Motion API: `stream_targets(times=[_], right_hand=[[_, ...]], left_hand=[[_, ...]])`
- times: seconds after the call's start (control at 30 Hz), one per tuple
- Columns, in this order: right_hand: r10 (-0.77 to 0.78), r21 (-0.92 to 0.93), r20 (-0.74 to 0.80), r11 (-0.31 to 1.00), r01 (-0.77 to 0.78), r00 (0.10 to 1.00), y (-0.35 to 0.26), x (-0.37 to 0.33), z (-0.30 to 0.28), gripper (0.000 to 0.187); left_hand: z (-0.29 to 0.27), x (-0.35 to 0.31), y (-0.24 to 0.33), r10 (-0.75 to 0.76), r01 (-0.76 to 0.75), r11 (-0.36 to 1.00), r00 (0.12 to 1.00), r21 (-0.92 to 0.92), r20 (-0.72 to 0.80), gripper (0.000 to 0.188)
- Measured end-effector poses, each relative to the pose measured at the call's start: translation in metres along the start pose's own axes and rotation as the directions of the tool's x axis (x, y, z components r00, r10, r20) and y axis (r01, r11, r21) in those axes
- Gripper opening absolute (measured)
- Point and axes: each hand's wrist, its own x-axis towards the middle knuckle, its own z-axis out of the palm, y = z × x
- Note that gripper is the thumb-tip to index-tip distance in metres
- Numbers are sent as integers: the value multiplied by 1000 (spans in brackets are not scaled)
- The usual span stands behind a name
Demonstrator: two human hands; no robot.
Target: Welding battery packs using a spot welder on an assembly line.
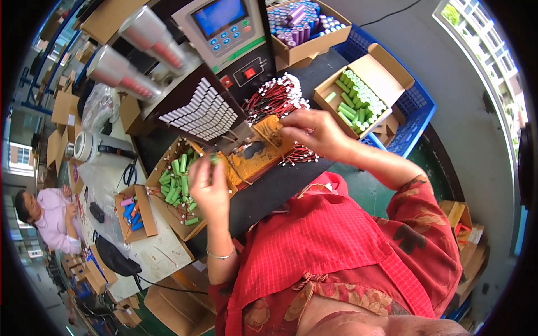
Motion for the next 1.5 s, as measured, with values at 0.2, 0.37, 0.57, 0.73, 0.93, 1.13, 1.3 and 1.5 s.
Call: stream_targets(times=[0.2,0.37,0.57,0.73,0.93,1.13,1.3,1.5], right_hand=[[443,-506,461,843,-182,769,38,-14,-122,32],[704,-737,575,667,-110,418,39,-17,-124,34],[682,-842,523,506,185,511,58,-32,-108,28],[723,-822,541,563,88,430,64,-28,-112,26],[658,-734,633,678,46,409,71,-30,-117,31],[518,-625,694,778,61,500,84,-31,-122,34],[475,-582,634,813,-29,610,75,-23,-136,21],[351,-323,538,926,-198,767,33,9,-141,18]], left_hand=[[-40,-2,4,230,-116,872,955,476,-189,43],[-1,-32,27,356,-315,921,919,231,-168,19],[56,-50,53,457,-426,889,849,-168,264,24],[99,-51,59,466,-364,881,782,-302,414,23],[156,-41,57,411,-223,897,738,-381,535,14],[198,-28,52,260,-81,948,753,-307,604,12],[222,-16,53,269,-141,959,734,-246,624,43],[238,-12,62,222,-43,953,771,-299,597,64]])
